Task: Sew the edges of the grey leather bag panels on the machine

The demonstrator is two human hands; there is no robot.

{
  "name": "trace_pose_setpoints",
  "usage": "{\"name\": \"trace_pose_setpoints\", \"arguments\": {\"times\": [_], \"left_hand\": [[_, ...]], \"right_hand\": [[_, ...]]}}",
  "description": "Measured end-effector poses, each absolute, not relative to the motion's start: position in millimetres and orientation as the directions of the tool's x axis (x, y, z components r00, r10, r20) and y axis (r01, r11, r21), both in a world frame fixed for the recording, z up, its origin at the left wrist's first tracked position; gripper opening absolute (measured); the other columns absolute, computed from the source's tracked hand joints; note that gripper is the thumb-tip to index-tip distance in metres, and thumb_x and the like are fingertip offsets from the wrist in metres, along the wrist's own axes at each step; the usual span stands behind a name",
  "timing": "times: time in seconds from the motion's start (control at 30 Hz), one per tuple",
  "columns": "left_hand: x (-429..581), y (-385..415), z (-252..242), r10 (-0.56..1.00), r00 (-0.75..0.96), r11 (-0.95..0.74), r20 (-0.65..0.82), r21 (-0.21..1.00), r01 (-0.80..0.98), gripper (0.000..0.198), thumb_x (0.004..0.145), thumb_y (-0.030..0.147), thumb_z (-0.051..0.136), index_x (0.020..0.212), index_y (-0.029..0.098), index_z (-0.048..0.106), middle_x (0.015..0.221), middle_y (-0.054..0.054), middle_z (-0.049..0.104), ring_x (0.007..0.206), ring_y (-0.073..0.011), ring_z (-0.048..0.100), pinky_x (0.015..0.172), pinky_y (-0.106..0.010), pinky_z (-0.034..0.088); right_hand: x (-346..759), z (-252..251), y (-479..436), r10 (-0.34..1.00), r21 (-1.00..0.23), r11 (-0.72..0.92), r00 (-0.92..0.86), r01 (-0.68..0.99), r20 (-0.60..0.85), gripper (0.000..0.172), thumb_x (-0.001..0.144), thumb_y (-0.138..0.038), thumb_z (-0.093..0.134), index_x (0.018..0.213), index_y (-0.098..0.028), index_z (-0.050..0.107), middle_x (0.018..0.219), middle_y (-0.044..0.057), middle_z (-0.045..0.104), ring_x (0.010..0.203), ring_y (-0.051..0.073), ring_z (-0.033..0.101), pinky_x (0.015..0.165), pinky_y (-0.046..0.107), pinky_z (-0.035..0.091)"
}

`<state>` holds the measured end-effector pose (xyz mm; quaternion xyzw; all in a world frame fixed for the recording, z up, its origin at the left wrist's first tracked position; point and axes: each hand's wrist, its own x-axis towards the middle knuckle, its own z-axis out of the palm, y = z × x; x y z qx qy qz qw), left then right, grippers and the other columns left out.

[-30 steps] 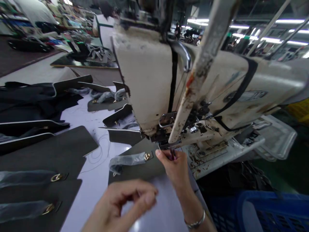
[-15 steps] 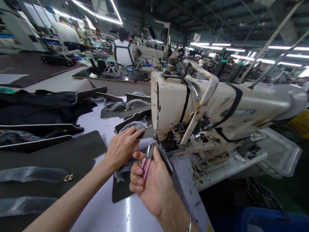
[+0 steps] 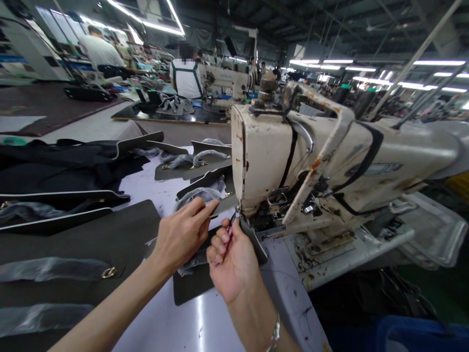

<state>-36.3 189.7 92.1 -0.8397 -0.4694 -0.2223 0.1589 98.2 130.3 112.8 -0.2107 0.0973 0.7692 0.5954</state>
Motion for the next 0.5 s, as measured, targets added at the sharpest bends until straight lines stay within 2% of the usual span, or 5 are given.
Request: {"name": "trace_pose_setpoints", "arguments": {"times": [0.17,0.27,0.3,0.4,0.5], "left_hand": [[-35.1,216.1,131.9,0.743,0.439,-0.406,0.505,-0.182,0.896,0.036,0.103,0.030,0.039,0.124,0.027,0.068,0.097,-0.001,0.068,0.065,-0.0152,0.059,0.050,-0.029,0.028],[-22.3,253.8,174.0,0.721,0.407,-0.335,0.561,-0.232,0.913,0.051,0.103,0.024,0.019,0.126,0.018,0.065,0.113,-0.005,0.066,0.087,-0.0155,0.064,0.057,-0.025,0.036],[-16.9,266.9,186.8,0.717,0.387,-0.323,0.580,-0.216,0.922,0.052,0.102,0.023,0.017,0.132,0.017,0.059,0.124,-0.006,0.063,0.099,-0.0165,0.065,0.064,-0.024,0.042],[-2.2,292.8,210.5,0.733,0.343,-0.342,0.588,-0.118,0.932,0.053,0.100,0.022,0.023,0.151,0.020,0.039,0.150,-0.011,0.047,0.105,-0.0237,0.067,0.069,-0.029,0.049],[5.5,282.5,204.5,0.775,0.367,-0.398,0.514,-0.053,0.916,0.049,0.097,0.022,0.041,0.145,0.017,0.048,0.138,-0.015,0.057,0.102,-0.0276,0.069,0.066,-0.029,0.047]], "right_hand": [[95.3,106.9,122.6,0.899,-0.122,-0.296,-0.232,-0.948,-0.372,0.039,0.108,-0.039,0.039,0.087,-0.015,0.061,0.056,-0.008,0.036,0.040,0.005,0.026,0.039,0.016,0.017],[89.9,105.9,112.6,0.895,-0.199,-0.377,-0.301,-0.904,-0.329,0.040,0.106,-0.044,0.044,0.094,-0.013,0.065,0.059,-0.006,0.039,0.043,0.005,0.025,0.041,0.016,0.018],[88.5,106.4,108.2,0.898,-0.243,-0.392,-0.311,-0.887,-0.312,0.038,0.103,-0.046,0.049,0.097,-0.012,0.066,0.060,-0.006,0.042,0.043,0.004,0.025,0.041,0.017,0.017],[91.6,108.3,91.6,0.924,-0.439,-0.370,-0.275,-0.819,-0.265,0.040,0.094,-0.052,0.062,0.101,-0.014,0.069,0.065,-0.004,0.048,0.046,0.003,0.023,0.043,0.018,0.014],[112.6,105.7,72.8,0.965,-0.700,-0.258,-0.137,-0.666,-0.225,0.042,0.087,-0.056,0.071,0.099,-0.015,0.070,0.067,-0.003,0.049,0.048,0.003,0.022,0.045,0.018,0.013]]}}
